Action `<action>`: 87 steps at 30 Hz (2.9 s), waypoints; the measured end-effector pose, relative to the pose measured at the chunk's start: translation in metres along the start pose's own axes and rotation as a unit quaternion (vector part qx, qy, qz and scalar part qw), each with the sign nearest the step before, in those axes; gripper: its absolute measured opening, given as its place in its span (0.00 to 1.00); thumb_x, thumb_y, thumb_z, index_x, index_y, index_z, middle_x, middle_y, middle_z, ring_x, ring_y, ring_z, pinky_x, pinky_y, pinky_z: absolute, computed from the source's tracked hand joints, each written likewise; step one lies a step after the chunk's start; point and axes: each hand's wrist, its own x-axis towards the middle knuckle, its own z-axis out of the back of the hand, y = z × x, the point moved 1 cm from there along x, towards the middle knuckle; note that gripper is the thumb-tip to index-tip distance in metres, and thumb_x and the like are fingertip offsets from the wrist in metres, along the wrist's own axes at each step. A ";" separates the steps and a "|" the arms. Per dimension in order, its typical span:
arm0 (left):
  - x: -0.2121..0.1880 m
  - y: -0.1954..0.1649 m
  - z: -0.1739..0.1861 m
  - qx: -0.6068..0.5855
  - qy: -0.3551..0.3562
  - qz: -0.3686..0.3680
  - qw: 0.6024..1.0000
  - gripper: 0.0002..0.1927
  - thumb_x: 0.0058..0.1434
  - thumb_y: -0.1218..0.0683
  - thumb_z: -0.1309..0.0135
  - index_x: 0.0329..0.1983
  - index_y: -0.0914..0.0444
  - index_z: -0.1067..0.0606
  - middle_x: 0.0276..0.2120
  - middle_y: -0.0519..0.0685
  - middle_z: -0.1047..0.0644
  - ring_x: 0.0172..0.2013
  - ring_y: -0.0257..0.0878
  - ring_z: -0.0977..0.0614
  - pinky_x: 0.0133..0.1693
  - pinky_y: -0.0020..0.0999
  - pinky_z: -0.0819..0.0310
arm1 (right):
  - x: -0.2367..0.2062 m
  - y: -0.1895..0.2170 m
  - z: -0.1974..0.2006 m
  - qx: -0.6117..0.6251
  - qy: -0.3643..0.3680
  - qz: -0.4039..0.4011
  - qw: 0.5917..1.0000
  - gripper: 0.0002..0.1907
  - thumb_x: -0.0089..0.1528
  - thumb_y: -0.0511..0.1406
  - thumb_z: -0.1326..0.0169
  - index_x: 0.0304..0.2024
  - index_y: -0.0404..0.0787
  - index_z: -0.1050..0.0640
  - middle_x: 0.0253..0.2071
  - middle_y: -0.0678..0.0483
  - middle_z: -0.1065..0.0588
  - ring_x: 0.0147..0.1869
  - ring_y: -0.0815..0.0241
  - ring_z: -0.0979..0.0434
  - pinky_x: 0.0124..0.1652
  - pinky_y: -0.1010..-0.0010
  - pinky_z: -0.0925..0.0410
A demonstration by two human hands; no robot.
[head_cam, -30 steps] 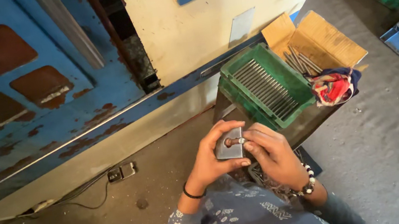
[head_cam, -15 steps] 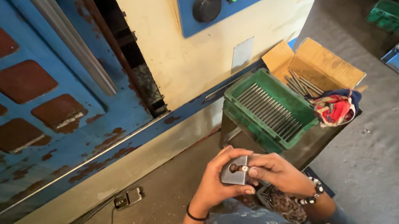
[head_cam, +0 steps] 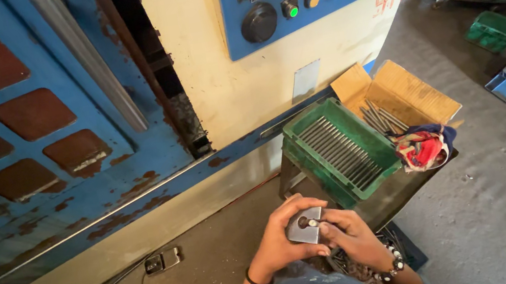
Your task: The person handles small metal rods at a metal cutting machine, places a rod into the machine's cutting area, pulls down the machine's lever handle to cut it, then retrieves the cut piece and places it into a tray with other cut rods, repeating the cycle.
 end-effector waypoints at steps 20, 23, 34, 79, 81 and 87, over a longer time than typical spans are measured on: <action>0.019 0.011 -0.035 -0.079 -0.028 0.050 0.995 0.36 0.45 0.50 0.25 0.58 0.62 0.22 0.45 0.45 0.24 0.49 0.37 0.23 0.55 0.32 0.29 | 0.000 0.005 0.047 -0.063 0.059 -0.012 0.996 0.18 0.71 0.38 0.51 0.37 0.30 0.20 0.25 0.61 0.28 0.29 0.73 0.34 0.28 0.77 0.38; 0.021 0.009 -0.038 -0.068 -0.028 0.041 0.996 0.36 0.44 0.49 0.24 0.57 0.62 0.22 0.45 0.45 0.25 0.48 0.37 0.22 0.54 0.32 0.29 | 0.000 -0.001 0.053 -0.068 0.073 0.008 0.995 0.18 0.71 0.39 0.51 0.36 0.30 0.20 0.25 0.60 0.27 0.29 0.72 0.32 0.29 0.77 0.37; 0.031 -0.004 -0.036 0.055 -0.003 0.043 0.998 0.35 0.44 0.48 0.24 0.56 0.61 0.22 0.41 0.46 0.24 0.44 0.40 0.22 0.48 0.33 0.29 | 0.007 -0.013 0.070 -0.060 0.095 0.007 0.994 0.17 0.68 0.37 0.50 0.48 0.30 0.19 0.37 0.55 0.18 0.40 0.70 0.22 0.40 0.75 0.27; 0.024 -0.063 -0.043 0.143 -0.105 -0.029 0.984 0.35 0.50 0.48 0.24 0.59 0.59 0.26 0.46 0.47 0.23 0.41 0.40 0.24 0.44 0.32 0.25 | 0.012 0.049 0.044 0.081 0.077 0.013 0.994 0.12 0.60 0.24 0.43 0.46 0.26 0.21 0.47 0.53 0.24 0.48 0.66 0.22 0.47 0.76 0.28; 0.020 -0.058 -0.040 0.143 -0.108 -0.031 0.983 0.36 0.50 0.48 0.24 0.60 0.59 0.26 0.44 0.47 0.24 0.41 0.40 0.24 0.44 0.32 0.26 | 0.013 0.040 0.041 0.082 0.079 0.026 0.993 0.11 0.60 0.24 0.43 0.46 0.26 0.20 0.49 0.52 0.23 0.49 0.66 0.21 0.49 0.74 0.27; 0.007 -0.050 -0.023 0.113 -0.097 0.005 0.989 0.36 0.47 0.49 0.24 0.59 0.59 0.25 0.38 0.45 0.26 0.41 0.39 0.24 0.44 0.32 0.28 | 0.011 0.023 0.025 0.006 0.028 0.022 0.999 0.13 0.58 0.23 0.45 0.45 0.26 0.19 0.47 0.49 0.20 0.48 0.62 0.17 0.49 0.72 0.25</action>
